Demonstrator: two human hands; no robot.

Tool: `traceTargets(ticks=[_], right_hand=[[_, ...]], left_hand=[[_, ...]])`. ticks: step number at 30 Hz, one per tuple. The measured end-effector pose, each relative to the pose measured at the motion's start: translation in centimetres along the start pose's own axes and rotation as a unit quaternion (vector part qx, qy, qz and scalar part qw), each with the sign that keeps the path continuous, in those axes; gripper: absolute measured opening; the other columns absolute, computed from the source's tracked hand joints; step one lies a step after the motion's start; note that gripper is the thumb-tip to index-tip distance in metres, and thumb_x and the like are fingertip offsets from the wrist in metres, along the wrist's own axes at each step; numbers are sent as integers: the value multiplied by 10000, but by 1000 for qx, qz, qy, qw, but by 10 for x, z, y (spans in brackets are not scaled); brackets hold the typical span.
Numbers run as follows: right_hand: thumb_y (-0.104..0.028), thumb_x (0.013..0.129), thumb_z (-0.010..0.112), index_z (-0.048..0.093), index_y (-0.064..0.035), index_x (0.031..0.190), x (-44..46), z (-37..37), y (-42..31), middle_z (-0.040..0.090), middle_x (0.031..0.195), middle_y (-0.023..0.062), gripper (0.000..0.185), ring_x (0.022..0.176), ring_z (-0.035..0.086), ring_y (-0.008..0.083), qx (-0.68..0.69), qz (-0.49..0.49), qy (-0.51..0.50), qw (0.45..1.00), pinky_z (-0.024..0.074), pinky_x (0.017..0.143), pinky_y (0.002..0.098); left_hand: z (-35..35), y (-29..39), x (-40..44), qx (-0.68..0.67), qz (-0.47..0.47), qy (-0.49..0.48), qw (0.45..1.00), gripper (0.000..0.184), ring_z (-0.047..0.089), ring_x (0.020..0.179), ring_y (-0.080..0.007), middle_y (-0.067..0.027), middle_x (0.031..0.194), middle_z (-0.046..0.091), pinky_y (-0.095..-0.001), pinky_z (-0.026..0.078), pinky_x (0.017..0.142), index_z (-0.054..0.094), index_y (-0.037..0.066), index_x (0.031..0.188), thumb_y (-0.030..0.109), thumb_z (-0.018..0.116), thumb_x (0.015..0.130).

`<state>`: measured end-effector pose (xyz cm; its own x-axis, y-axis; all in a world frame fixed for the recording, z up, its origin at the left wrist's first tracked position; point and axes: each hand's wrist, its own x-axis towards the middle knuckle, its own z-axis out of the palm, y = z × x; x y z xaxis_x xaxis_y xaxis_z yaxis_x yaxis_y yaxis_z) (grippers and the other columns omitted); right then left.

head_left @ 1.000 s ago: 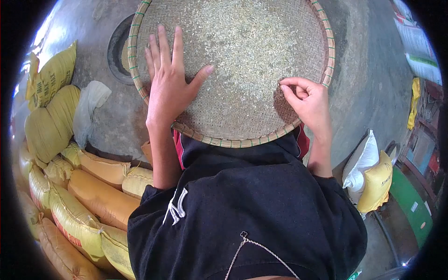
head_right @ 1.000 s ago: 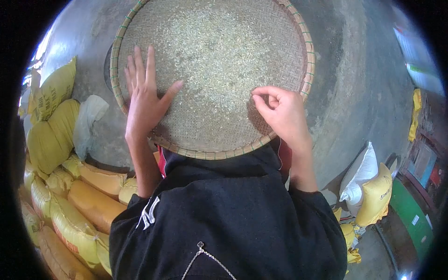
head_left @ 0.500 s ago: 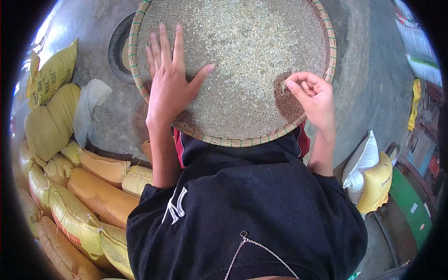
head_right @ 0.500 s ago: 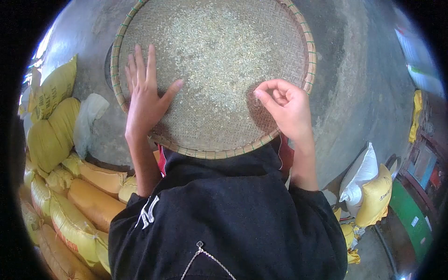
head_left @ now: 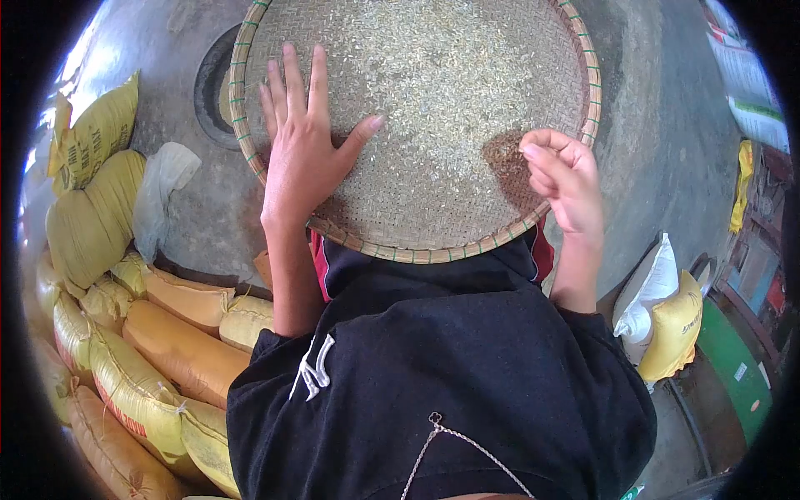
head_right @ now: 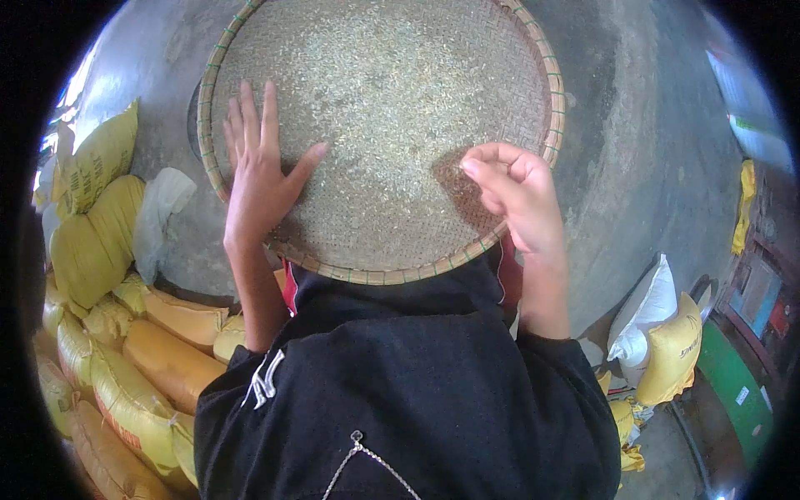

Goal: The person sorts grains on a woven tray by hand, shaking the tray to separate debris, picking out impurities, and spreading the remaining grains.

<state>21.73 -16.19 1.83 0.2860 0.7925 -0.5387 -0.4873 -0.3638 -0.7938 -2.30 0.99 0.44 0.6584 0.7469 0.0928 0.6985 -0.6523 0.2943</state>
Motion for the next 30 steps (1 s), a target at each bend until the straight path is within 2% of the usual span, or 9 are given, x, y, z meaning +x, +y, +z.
traceTargets(ticks=[1,3,9,13,15,18,25,27,30], right_hand=[[-89,855,659,646,15,907,1,3,2,462,600,-94,117,494,309,-24,0,0,0,1000,207,439,175],[-79,859,662,659,9,905,2,8,8,315,579,-123,99,506,243,-21,-284,-99,88,950,175,462,177],[-90,818,704,682,-27,869,-7,16,2,263,589,-116,84,537,234,0,-422,-110,109,893,183,484,202],[-100,808,713,678,-27,862,-8,15,1,256,584,-112,97,534,235,7,-465,-123,149,864,189,483,211],[-146,795,710,674,-39,852,-9,11,2,284,532,-33,126,502,279,51,-441,-115,122,882,255,464,257],[-103,798,718,670,-26,851,-11,20,2,250,569,-87,105,525,237,20,-431,-99,109,890,197,478,228],[-94,793,716,670,-26,858,-5,23,11,253,567,-83,104,526,240,22,-457,-120,111,874,204,482,232],[-169,798,703,658,-54,854,-5,22,11,324,522,-5,136,487,308,74,-471,-96,107,870,273,460,280],[-164,826,686,651,-42,851,-4,16,9,336,529,-44,129,492,291,54,-443,-114,83,885,255,460,246]], left_hand=[[0,0,0,2,0,0,1000,931,110,1391,-464,-301,1497,127,-548,99,1127,195,30,1468,550,607,814],[1,0,0,3,0,-1,1000,931,110,1390,-465,-303,1496,127,-548,98,1127,194,30,1468,548,607,815],[0,-1,0,4,2,-1,1000,931,117,1388,-469,-309,1493,128,-546,98,1126,192,27,1468,548,605,816],[1,0,-1,4,4,3,1000,929,125,1385,-473,-310,1493,129,-543,102,1125,193,28,1468,546,606,817],[0,0,-1,1,3,3,1000,928,125,1385,-473,-308,1494,129,-543,103,1125,193,29,1468,544,607,817],[0,0,-1,0,3,4,1000,926,126,1384,-472,-306,1494,131,-542,104,1125,195,30,1468,540,610,817],[1,-1,-2,-5,4,9,1000,929,124,1385,-473,-306,1492,138,-543,109,1125,197,31,1468,542,614,814],[1,-1,-2,-5,4,10,1000,931,121,1386,-471,-306,1493,138,-543,109,1125,196,30,1468,542,615,813],[1,-1,-2,-3,4,9,1000,935,116,1389,-467,-305,1493,137,-543,109,1126,194,27,1468,544,616,812]])
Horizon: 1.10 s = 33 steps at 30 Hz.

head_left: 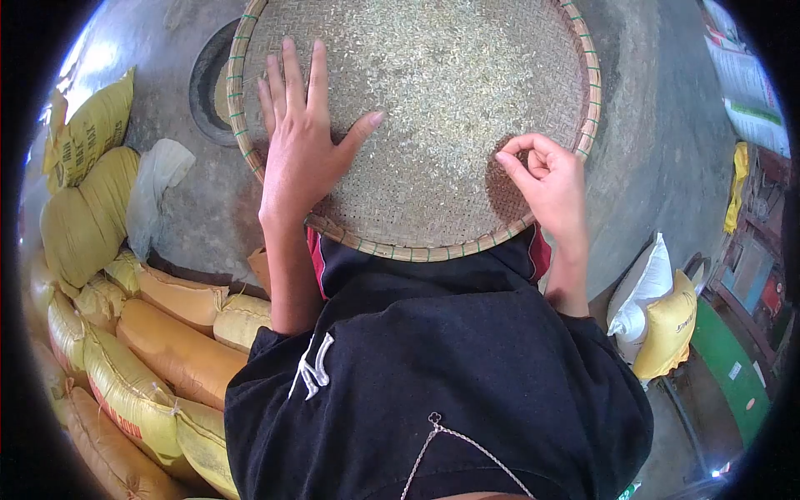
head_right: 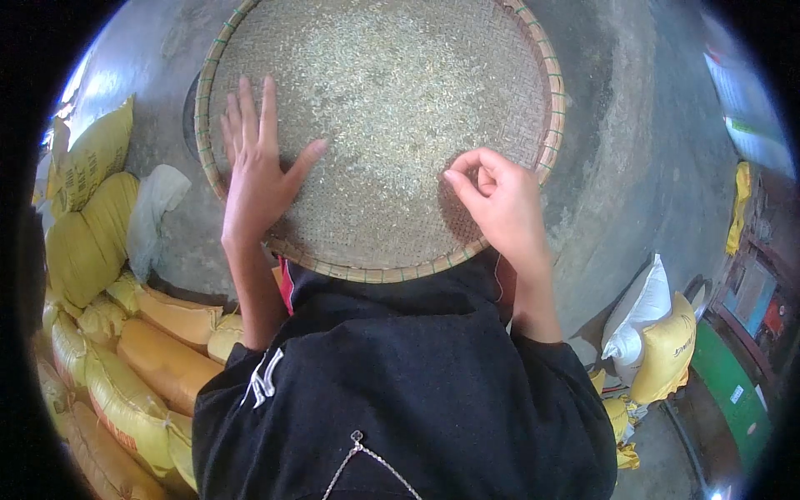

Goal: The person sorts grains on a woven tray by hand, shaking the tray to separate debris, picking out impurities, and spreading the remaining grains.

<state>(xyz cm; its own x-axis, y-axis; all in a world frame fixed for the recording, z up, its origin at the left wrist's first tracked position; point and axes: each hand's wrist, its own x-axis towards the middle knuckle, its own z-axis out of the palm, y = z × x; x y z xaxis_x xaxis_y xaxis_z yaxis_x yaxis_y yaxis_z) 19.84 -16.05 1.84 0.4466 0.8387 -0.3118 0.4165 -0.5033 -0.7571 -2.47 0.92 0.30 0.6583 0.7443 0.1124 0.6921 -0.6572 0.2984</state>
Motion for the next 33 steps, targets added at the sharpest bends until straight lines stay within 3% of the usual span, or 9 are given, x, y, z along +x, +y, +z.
traceTargets(ticks=[4,8,10,14,16,18,20,27,33], right_hand=[[-96,858,655,617,10,878,-1,-10,4,306,571,-99,115,507,262,-9,227,38,-35,973,192,463,190],[-135,898,568,576,0,856,0,-29,10,382,566,-91,142,474,282,-3,493,84,-134,856,178,420,191],[-164,907,509,569,9,849,3,-29,15,343,550,-83,192,447,256,11,685,85,-239,683,181,414,192],[-177,904,477,569,17,816,2,-21,12,321,540,-77,232,445,251,21,704,97,-244,660,186,411,197],[-161,919,457,538,4,800,-3,-23,9,313,553,-63,219,454,255,27,494,116,-138,850,194,395,200],[-134,925,507,592,13,814,-4,-21,9,346,553,-78,203,476,289,7,439,111,-122,884,212,418,187],[-104,879,614,644,26,841,-3,-9,14,386,547,-91,138,480,314,3,191,7,38,981,230,447,202],[-98,821,697,660,-27,874,-3,-8,-5,259,572,-75,96,537,249,28,-53,3,30,998,224,472,230],[-138,823,678,649,-43,857,0,-7,7,323,499,-21,106,458,276,78,-56,-21,21,998,246,443,268]], left_hand=[[0,-1,0,0,1,-1,1000,939,112,1392,-462,-304,1494,136,-545,106,1126,196,24,1467,550,614,810],[1,-1,-1,3,1,-2,1000,936,115,1392,-460,-304,1493,137,-545,107,1126,199,26,1466,552,612,811],[1,-1,-1,2,2,2,1000,935,120,1390,-462,-306,1492,141,-544,103,1127,203,27,1466,554,611,811],[0,0,0,5,0,3,1000,930,125,1388,-464,-307,1491,143,-542,100,1127,205,30,1465,552,611,811],[-1,0,-1,-2,0,3,1000,926,127,1388,-465,-307,1491,145,-539,100,1127,206,34,1466,548,612,812],[0,0,-1,2,-1,2,1000,925,127,1389,-462,-306,1491,146,-538,102,1127,205,35,1467,543,615,811],[0,0,-1,5,1,-1,1000,924,127,1390,-460,-304,1492,146,-536,103,1127,204,37,1468,539,617,811],[1,0,-1,0,1,7,1000,923,130,1386,-467,-303,1493,147,-541,100,1125,205,36,1468,532,622,810],[1,-1,-1,4,1,4,1000,929,126,1387,-466,-304,1494,137,-542,99,1125,206,34,1467,545,618,809]])
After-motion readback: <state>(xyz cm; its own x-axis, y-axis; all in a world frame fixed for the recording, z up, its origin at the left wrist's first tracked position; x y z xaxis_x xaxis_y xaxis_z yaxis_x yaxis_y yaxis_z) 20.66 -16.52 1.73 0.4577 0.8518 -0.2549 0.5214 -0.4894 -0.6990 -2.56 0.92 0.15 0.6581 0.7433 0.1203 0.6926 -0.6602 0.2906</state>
